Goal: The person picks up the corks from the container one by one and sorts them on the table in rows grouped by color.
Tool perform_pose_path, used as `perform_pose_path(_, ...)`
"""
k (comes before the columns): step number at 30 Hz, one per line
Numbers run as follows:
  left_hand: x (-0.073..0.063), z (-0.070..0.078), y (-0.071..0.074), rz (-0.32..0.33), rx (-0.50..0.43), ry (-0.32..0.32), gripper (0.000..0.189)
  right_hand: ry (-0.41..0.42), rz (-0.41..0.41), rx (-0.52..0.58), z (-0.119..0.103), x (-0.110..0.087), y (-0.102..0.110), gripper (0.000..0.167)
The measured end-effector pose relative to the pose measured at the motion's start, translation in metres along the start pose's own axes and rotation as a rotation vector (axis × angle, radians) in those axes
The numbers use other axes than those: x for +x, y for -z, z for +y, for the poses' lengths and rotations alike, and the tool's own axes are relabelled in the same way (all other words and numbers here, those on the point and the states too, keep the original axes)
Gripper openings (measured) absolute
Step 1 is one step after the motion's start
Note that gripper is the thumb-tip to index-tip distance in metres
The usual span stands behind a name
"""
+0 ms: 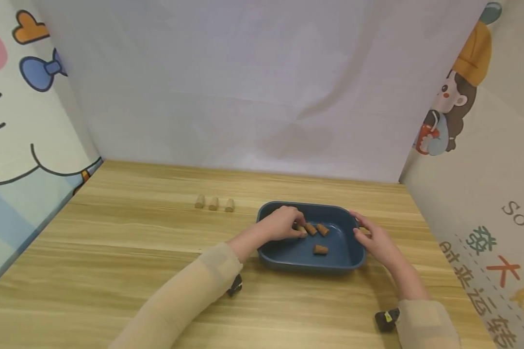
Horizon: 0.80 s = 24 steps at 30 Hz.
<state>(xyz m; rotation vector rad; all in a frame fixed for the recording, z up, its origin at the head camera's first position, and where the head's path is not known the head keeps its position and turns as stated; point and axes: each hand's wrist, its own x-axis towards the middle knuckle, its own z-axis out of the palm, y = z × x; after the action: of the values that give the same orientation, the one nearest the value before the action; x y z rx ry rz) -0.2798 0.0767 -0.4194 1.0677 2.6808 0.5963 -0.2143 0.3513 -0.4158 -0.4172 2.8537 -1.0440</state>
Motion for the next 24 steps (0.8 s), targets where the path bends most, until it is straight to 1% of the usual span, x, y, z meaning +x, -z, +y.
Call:
perform_pose_path(8, -0.004, 0.002, 0.005, 0.029, -0.025, -0.025, 0.028, -0.001, -0.005, 0.013, 0.001, 0.000, 0.000, 0.051)
perform_pose_path(18, -0.015, 0.014, 0.021, 0.042, -0.064, -0.062, 0.028, 0.001, -0.002, 0.001, 0.000, 0.000, 0.001, 0.051)
perform_pose_path(24, -0.025, 0.017, 0.032, 0.057, -0.129, -0.052, 0.030, -0.015, -0.011, -0.002, -0.002, 0.000, 0.001, 0.051)
